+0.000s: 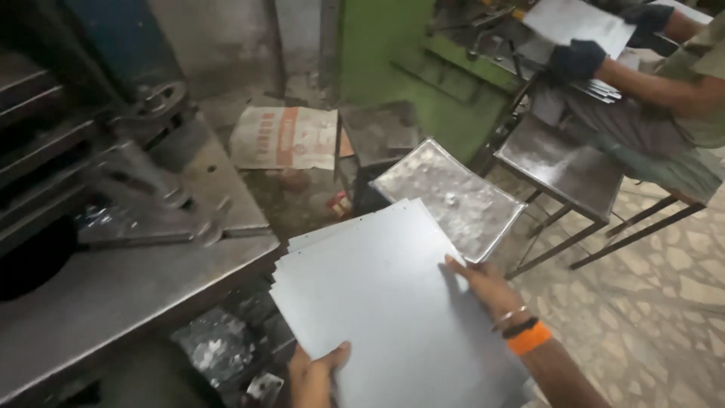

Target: Placing metal sheets into an industrial press to punch holes and stacking the finished pieces.

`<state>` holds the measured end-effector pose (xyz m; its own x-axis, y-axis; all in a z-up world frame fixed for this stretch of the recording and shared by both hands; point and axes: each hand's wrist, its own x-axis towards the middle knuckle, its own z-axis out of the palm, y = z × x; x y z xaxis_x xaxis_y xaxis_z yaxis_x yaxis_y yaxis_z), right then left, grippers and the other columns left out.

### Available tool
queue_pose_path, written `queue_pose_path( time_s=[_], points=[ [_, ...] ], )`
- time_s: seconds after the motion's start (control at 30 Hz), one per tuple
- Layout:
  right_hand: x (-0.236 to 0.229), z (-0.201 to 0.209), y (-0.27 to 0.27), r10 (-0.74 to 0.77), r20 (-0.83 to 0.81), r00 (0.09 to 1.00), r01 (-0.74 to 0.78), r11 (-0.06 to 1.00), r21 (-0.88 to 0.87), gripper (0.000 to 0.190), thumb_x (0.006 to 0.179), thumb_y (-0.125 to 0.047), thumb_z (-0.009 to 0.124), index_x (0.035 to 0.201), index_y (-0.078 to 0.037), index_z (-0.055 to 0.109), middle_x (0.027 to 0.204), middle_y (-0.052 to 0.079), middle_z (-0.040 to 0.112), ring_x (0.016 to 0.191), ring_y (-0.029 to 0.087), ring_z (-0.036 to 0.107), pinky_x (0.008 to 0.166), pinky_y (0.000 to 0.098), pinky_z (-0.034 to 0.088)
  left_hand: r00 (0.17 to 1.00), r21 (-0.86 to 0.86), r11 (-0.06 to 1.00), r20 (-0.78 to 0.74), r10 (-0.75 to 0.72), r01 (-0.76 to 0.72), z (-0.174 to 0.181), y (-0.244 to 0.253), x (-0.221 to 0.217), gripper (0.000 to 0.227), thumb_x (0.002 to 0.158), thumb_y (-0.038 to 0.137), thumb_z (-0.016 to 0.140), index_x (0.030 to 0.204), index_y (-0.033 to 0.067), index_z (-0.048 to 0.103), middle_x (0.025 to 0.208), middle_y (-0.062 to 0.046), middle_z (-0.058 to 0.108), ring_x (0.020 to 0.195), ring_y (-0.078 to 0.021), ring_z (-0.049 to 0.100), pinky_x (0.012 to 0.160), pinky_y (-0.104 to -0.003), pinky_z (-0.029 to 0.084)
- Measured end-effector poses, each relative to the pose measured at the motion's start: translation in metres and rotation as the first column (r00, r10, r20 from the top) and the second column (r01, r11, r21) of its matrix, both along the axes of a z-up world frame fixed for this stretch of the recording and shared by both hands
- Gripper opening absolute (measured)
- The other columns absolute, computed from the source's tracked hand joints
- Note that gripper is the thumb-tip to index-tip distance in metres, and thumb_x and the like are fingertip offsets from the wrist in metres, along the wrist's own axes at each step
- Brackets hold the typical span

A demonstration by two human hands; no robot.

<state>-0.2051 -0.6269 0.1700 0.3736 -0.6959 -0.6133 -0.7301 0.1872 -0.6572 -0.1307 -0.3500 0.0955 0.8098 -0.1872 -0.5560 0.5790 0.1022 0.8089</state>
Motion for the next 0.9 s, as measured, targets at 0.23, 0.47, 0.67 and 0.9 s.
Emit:
queue_pose_path(
  time_s=[0.23, 0.47, 0.67, 0.9],
  points=[
    [0.057, -0.005, -0.164, 0.038, -0.03, 0.999, -0.045, 0.962, -0.268, 0.076, 0.082, -0.059, 0.064, 0.131, -0.001, 0.055, 0.122, 0.02, 0.063, 0.111, 0.031, 0.064, 0.096, 0.044, 0.054, 0.981, -0.069, 0.997, -0.188, -0.037, 0.025, 0.075, -0.157, 0.011, 0.039, 0.088, -0.001, 0.059, 0.127, -0.0073, 0.058, 0.113, -0.025, 0.068, 0.106, -0.0318, 0.062, 0.101, -0.043, 0.044],
    [0.119, -0.057, -0.313, 0.341, -0.325, 0.882, -0.471, 0.625, -0.623, 0.071, 0.092, -0.071, 0.044, 0.116, -0.007, 0.066, 0.112, 0.016, 0.067, 0.102, 0.035, 0.063, 0.094, 0.0491, 0.047, 0.976, -0.036, 0.977, 0.063, -0.209, 0.212, 0.022, -0.292, 0.044, 0.062, 0.092, 0.025, 0.068, 0.143, 0.0001, 0.042, 0.135, -0.02, 0.05, 0.122, -0.0333, 0.047, 0.105, -0.047, 0.038],
    [0.143, -0.215, -0.264, 0.409, -0.489, 0.771, -0.637, 0.496, -0.59, 0.075, 0.098, -0.063, 0.023, 0.16, -0.021, 0.018, 0.168, 0.01, 0.011, 0.154, 0.035, 0.007, 0.122, 0.0601, 0.002, 0.914, 0.112, 0.94, -0.295, -0.278, 0.322, -0.155, -0.303, 0.091, 0.092, 0.094, 0.054, 0.068, 0.159, 0.0061, 0.024, 0.167, -0.022, 0.023, 0.155, -0.0358, 0.02, 0.125, -0.063, 0.008],
    [0.142, -0.193, -0.234, 0.389, -0.514, 0.764, -0.64, 0.553, -0.533, 0.073, 0.099, -0.066, 0.017, 0.161, -0.029, 0.015, 0.169, 0.003, 0.01, 0.155, 0.031, 0.003, 0.126, 0.0521, 0.0, 0.986, 0.168, 0.972, -0.067, -0.153, 0.163, -0.262, -0.293, 0.129, 0.098, 0.086, 0.024, 0.082, 0.154, -0.0098, 0.021, 0.157, -0.034, 0.034, 0.132, -0.0448, 0.054, 0.108, -0.062, 0.041]
  ],
)
